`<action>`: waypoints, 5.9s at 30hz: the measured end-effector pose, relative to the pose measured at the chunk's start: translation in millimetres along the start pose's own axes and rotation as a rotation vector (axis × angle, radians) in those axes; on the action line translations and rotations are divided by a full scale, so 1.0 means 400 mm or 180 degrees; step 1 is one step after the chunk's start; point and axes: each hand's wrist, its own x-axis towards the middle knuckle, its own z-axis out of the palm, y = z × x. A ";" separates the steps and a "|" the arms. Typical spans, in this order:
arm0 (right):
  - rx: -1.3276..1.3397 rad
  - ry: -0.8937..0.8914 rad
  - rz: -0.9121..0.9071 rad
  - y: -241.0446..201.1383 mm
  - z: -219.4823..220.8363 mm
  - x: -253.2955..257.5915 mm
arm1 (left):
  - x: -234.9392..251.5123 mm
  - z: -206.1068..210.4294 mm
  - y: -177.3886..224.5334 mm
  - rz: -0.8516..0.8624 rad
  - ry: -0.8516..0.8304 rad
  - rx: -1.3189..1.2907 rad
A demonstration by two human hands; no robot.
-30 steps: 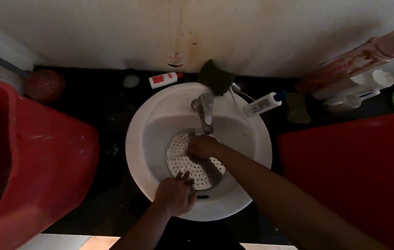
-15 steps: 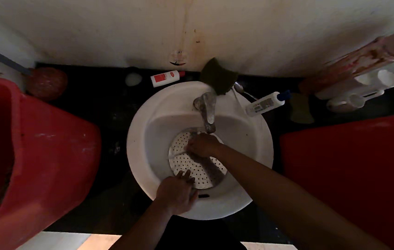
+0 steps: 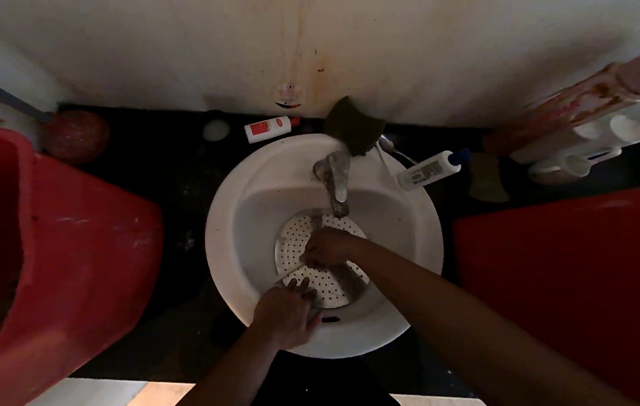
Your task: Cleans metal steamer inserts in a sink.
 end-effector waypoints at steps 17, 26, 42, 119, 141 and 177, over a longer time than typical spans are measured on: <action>0.1739 0.2138 0.1707 0.101 0.065 -0.391 | 0.270 -0.168 -0.162 -0.0839 0.1435 -0.2229; 0.1620 0.1809 0.1711 0.117 0.081 -0.374 | -0.001 0.016 -0.013 -0.0404 0.1457 -0.0269; 0.1172 0.0737 0.1161 0.081 0.058 -0.196 | -0.017 0.050 0.019 0.0078 0.0415 -0.0274; 0.0505 0.0486 0.1058 0.024 -0.001 -0.059 | -0.004 0.030 0.023 0.0132 0.0099 -0.0293; 0.0754 0.0610 0.1138 -0.034 0.041 -0.109 | -0.006 0.021 0.035 0.0037 0.0064 -0.0038; 0.0210 0.0587 0.2114 -0.123 0.180 -0.348 | -0.040 0.045 0.036 0.0199 0.0475 -0.0079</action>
